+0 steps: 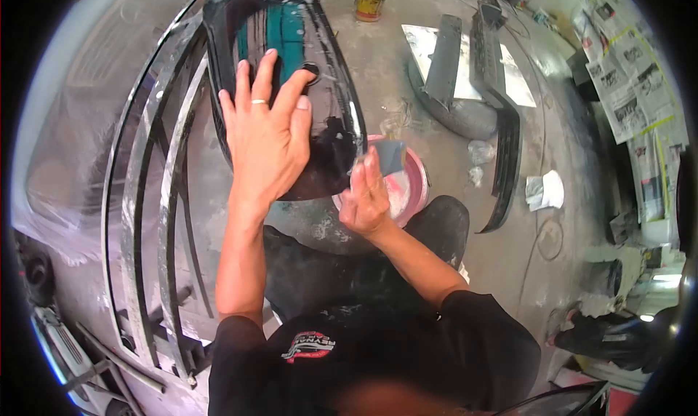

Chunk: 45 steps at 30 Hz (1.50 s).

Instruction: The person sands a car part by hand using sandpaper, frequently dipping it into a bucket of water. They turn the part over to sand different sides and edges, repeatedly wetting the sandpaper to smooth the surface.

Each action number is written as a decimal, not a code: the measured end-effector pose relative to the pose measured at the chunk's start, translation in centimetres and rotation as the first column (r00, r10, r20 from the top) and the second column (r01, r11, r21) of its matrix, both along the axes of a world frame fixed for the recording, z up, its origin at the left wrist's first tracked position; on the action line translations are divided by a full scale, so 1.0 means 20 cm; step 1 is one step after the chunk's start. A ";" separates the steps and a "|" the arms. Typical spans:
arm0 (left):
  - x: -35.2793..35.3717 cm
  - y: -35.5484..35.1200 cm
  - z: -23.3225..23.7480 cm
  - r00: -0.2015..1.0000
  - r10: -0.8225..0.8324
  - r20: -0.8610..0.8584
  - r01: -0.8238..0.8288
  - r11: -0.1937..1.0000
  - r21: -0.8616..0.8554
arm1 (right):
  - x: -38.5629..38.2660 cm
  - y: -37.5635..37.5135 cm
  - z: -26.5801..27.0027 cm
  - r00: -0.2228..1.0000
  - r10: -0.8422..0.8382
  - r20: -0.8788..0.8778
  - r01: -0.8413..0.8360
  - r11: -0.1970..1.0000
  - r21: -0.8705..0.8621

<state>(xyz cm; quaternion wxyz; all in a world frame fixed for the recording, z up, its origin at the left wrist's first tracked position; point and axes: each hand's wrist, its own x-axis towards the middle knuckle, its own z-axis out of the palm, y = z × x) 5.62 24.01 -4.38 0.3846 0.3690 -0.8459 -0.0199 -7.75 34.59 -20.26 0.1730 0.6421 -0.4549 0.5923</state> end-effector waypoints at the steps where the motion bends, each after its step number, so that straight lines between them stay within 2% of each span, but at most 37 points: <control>1: 0.00 0.00 0.00 1.000 0.006 -0.003 -0.006 1.000 -0.006 | 0.01 -0.02 -0.05 1.000 0.006 -0.017 -0.007 0.998 -0.062; 6: 0.01 -0.02 0.00 1.000 -0.015 -0.007 0.015 1.000 -0.009 | 0.08 -0.03 -0.25 0.999 -0.054 -0.004 0.053 0.995 -0.085; 8: 0.01 -0.02 -0.01 1.000 0.013 0.011 -0.013 1.000 0.007 | 0.06 -0.04 -0.30 0.996 -0.043 -0.074 0.035 0.993 -0.113; 9: 0.02 -0.02 0.00 1.000 0.014 -0.001 -0.014 1.000 0.016 | 0.05 -0.05 -0.23 0.996 -0.052 -0.075 0.043 0.991 -0.123; 12: 0.03 -0.02 0.03 1.000 0.000 -0.022 0.000 1.000 0.019 | 0.00 -0.08 0.38 0.999 0.048 -0.020 -0.048 0.999 0.012; 14: 0.04 0.00 0.00 1.000 0.006 0.011 -0.006 0.999 0.042 | -0.02 -0.07 0.47 0.996 0.063 -0.059 -0.058 0.995 0.079; 15: 0.02 -0.03 0.02 1.000 0.003 0.016 -0.004 1.000 0.022 | -0.02 -0.05 0.37 0.998 0.050 -0.033 -0.047 0.995 0.087; 17: 0.02 -0.01 0.01 1.000 0.018 0.020 -0.019 1.000 0.024 | 0.07 0.07 -0.06 0.999 0.039 0.028 -0.042 0.993 0.110; 18: 0.01 0.00 0.01 0.999 0.034 0.014 -0.034 0.999 0.034 | 0.06 0.05 -0.08 0.999 0.033 0.030 -0.036 0.994 0.105; 20: 0.02 -0.03 0.01 1.000 0.001 -0.018 -0.001 1.000 0.017 | 0.08 0.00 -0.12 0.998 0.057 0.022 -0.056 0.998 -0.031; 21: 0.03 -0.03 0.03 0.999 -0.007 -0.044 0.008 0.999 0.033 | 0.08 -0.03 0.02 0.998 0.034 0.051 -0.033 0.999 -0.023; 24: 0.04 -0.04 0.08 0.997 -0.035 -0.068 0.040 0.997 0.066 | 0.05 -0.03 0.11 0.996 0.087 0.029 -0.088 0.996 0.011; 25: 0.03 -0.05 0.07 0.998 -0.032 -0.046 0.034 0.998 0.046 | 0.09 0.01 -0.04 0.994 0.073 0.085 -0.077 0.996 0.042; 27: 0.04 -0.03 -0.01 0.999 -0.019 -0.032 0.021 0.998 0.062 | 0.15 0.05 -0.17 0.981 0.075 0.179 -0.086 0.995 0.059; 29: 0.06 -0.03 -0.02 0.998 -0.043 -0.038 0.045 0.997 0.055 | 0.19 0.05 -0.15 0.947 0.094 0.309 -0.122 0.990 0.075; 31: 0.04 -0.04 0.02 0.997 -0.055 -0.057 0.058 0.997 0.052 | 0.13 0.00 0.14 0.961 0.080 0.264 -0.084 0.996 0.004; 32: 0.03 -0.05 0.04 0.992 -0.084 -0.092 0.089 0.994 0.055 | 0.11 -0.01 0.20 0.960 0.091 0.264 -0.088 0.996 -0.023; 33: 0.02 -0.04 0.06 0.989 -0.089 -0.114 0.098 0.992 0.078 | 0.10 -0.03 0.15 0.952 0.083 0.296 -0.080 0.997 -0.022; 34: 0.02 -0.03 0.07 0.986 -0.088 -0.143 0.102 0.990 0.099 | 0.08 -0.03 0.06 0.966 0.101 0.238 -0.097 0.995 -0.027; 35: 0.01 -0.02 0.07 0.993 -0.072 -0.095 0.081 0.992 0.096 | 0.09 0.00 -0.04 0.974 0.120 0.191 -0.117 0.993 -0.027; 36: 0.01 -0.01 0.05 0.997 -0.060 -0.037 0.063 0.993 0.099 | 0.10 0.05 -0.19 0.973 0.109 0.202 -0.122 0.991 0.051; 38: 0.01 -0.01 -0.01 0.997 -0.060 -0.054 0.065 0.994 0.093 | 0.04 0.14 -0.36 0.975 0.070 0.211 -0.146 0.919 0.366; 42: 0.05 -0.06 -0.01 0.991 -0.098 -0.090 0.107 0.990 0.097 | -0.07 0.15 -0.31 0.927 0.000 0.374 -0.168 0.894 0.415; 44: 0.06 -0.08 0.03 0.957 -0.115 -0.265 0.166 0.969 0.180 | -0.10 0.15 -0.18 0.919 -0.009 0.394 -0.103 0.960 0.262; 45: 0.06 -0.08 0.04 0.968 -0.113 -0.225 0.155 0.972 0.177 | -0.08 0.17 -0.17 0.938 0.019 0.347 -0.090 0.978 0.190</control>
